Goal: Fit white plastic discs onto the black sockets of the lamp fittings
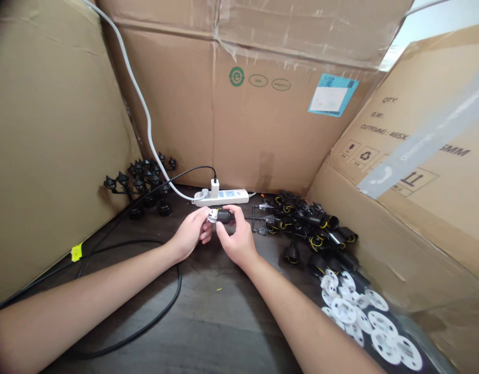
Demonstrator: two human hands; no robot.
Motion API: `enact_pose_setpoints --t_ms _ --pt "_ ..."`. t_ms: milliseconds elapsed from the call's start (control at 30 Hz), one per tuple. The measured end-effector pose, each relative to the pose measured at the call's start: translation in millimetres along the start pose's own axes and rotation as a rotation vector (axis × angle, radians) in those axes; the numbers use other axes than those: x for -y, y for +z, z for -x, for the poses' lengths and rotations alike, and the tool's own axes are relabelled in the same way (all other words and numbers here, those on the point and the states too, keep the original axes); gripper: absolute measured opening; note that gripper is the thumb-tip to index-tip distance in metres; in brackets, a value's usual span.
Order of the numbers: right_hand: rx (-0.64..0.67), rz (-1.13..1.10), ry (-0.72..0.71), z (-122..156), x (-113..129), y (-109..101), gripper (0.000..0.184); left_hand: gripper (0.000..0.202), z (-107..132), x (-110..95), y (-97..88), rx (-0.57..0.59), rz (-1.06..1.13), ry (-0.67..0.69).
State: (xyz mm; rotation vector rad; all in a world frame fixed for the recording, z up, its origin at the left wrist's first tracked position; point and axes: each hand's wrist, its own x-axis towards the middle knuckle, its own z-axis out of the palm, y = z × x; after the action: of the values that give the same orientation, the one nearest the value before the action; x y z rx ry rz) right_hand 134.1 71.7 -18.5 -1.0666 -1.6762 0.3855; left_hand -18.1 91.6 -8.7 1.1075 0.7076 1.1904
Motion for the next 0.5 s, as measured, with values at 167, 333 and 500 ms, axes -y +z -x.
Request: enact_pose_setpoints --t_ms 167,333,500 --pt "0.008 0.010 -0.077 0.1 1.5 0.8 0.036 0.038 -0.9 -0.6 0.8 -0.008 0.009 -0.025" --pt "0.072 0.061 -0.180 0.7 2.2 0.7 0.035 0.038 -1.5 0.3 0.2 0.001 -0.003 -0.061" --pt "0.103 0.101 -0.172 0.9 4.5 0.4 0.036 0.032 -0.6 -0.1 -0.7 0.013 -0.011 -0.086"
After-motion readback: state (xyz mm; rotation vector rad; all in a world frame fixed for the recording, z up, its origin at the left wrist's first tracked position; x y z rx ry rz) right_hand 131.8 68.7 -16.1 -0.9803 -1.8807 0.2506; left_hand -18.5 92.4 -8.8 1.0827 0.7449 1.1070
